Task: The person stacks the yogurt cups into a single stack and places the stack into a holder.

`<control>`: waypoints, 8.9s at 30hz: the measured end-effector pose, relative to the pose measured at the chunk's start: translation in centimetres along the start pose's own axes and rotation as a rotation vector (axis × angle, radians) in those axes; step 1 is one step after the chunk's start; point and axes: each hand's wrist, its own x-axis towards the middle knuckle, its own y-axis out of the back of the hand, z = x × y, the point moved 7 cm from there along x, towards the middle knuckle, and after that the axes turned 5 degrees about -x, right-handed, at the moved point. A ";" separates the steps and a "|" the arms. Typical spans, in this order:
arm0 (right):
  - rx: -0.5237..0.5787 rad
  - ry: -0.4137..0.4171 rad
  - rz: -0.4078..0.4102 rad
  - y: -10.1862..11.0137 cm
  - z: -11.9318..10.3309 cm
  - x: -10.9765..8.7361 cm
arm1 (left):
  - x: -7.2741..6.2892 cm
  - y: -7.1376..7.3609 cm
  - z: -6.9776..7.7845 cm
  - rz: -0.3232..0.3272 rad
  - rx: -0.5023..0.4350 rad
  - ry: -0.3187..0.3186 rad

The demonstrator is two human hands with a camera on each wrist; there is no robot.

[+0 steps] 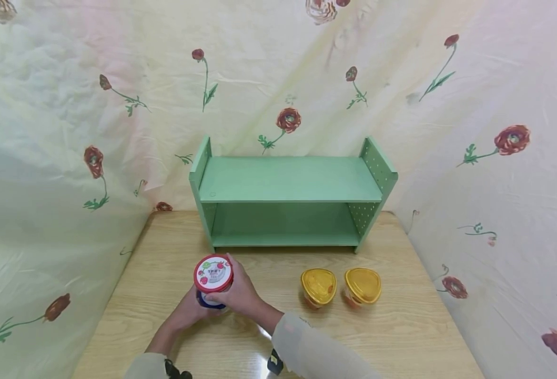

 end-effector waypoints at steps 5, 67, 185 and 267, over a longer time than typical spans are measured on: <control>-0.013 0.000 -0.002 -0.1 0.1 0.0 | -0.1 0.0 0.1 0.005 -0.010 0.005; 0.020 0.146 0.101 10.7 3.7 -5.6 | -0.5 0.4 -1.2 0.066 -0.025 0.166; -0.033 -0.091 0.326 14.1 0.2 -4.1 | -0.7 0.4 -1.8 0.060 -0.050 0.190; -0.210 -0.019 0.147 5.2 -10.7 0.7 | -0.5 0.1 -0.4 -0.019 -0.079 0.008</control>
